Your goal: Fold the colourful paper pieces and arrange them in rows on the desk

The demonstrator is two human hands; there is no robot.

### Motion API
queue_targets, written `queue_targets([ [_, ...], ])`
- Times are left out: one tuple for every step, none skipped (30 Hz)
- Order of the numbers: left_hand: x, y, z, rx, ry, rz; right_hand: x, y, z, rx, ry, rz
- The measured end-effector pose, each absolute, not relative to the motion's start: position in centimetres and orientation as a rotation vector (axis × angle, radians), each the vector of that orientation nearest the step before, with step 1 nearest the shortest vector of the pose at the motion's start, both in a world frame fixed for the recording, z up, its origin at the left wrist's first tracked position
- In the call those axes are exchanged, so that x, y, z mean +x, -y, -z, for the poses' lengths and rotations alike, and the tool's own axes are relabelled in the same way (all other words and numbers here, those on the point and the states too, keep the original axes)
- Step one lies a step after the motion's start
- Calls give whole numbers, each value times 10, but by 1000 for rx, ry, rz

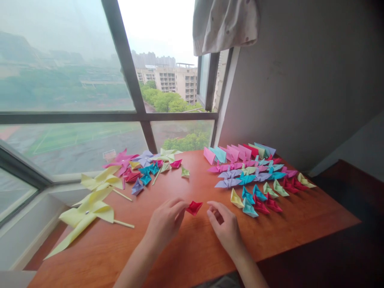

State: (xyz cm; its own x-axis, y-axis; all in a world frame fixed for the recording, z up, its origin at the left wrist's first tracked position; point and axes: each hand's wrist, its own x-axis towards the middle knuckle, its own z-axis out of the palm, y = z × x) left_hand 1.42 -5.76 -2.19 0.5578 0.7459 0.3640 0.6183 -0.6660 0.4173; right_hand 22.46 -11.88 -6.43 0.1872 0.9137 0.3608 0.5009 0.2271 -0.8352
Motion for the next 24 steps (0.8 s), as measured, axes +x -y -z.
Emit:
queue_targets([
  [14,62,26,2539,-1137,-760,225,119,65,-1413,1464,-502],
  [14,65,29,2527,-1136,-753,225,119,65,-1409,1471,-502],
  [14,68,33,2515,-1137,-750,225,119,65,-1403,1484,-503],
  [14,70,37,2501,-1141,-753,225,119,65,-1397,1502,-504],
  [14,72,40,2488,-1145,-763,225,119,65,-1389,1523,-505],
  [15,72,43,2478,-1146,-774,224,120,64,-1381,1549,-504],
  [15,73,45,2475,-1143,-783,224,120,64,-1373,1577,-504],
  [15,73,47,2476,-1135,-789,224,120,64,-1367,1602,-503],
  [15,73,48,2482,-1124,-791,224,120,64,-1364,1618,-500],
  [16,73,48,2491,-1111,-791,224,120,64,-1364,1624,-495],
  [16,73,48,2500,-1100,-791,224,119,64,-1366,1622,-491],
  [17,74,48,2507,-1091,-793,224,119,64,-1370,1617,-488],
  [17,75,47,2514,-1084,-795,224,119,65,-1374,1614,-486],
  [17,75,47,2523,-1077,-793,224,119,65,-1377,1618,-485],
  [17,76,47,2534,-1074,-791,224,119,65,-1379,1628,-486],
  [17,77,47,2546,-1071,-789,224,119,65,-1382,1644,-486],
  [17,77,47,2557,-1072,-791,224,119,65,-1385,1661,-485],
  [17,77,48,2565,-1079,-796,224,120,65,-1389,1675,-482],
  [17,77,49,2570,-1089,-805,223,120,65,-1393,1683,-478],
  [17,77,51,2572,-1102,-813,223,120,64,-1398,1688,-476],
  [17,77,52,2571,-1114,-818,223,120,64,-1402,1692,-476],
  [16,77,53,2569,-1125,-821,223,121,63,-1404,1694,-479],
  [16,77,54,2568,-1132,-821,223,121,62,-1407,1696,-481],
  [16,77,54,2566,-1135,-817,223,121,62,-1410,1698,-485],
])
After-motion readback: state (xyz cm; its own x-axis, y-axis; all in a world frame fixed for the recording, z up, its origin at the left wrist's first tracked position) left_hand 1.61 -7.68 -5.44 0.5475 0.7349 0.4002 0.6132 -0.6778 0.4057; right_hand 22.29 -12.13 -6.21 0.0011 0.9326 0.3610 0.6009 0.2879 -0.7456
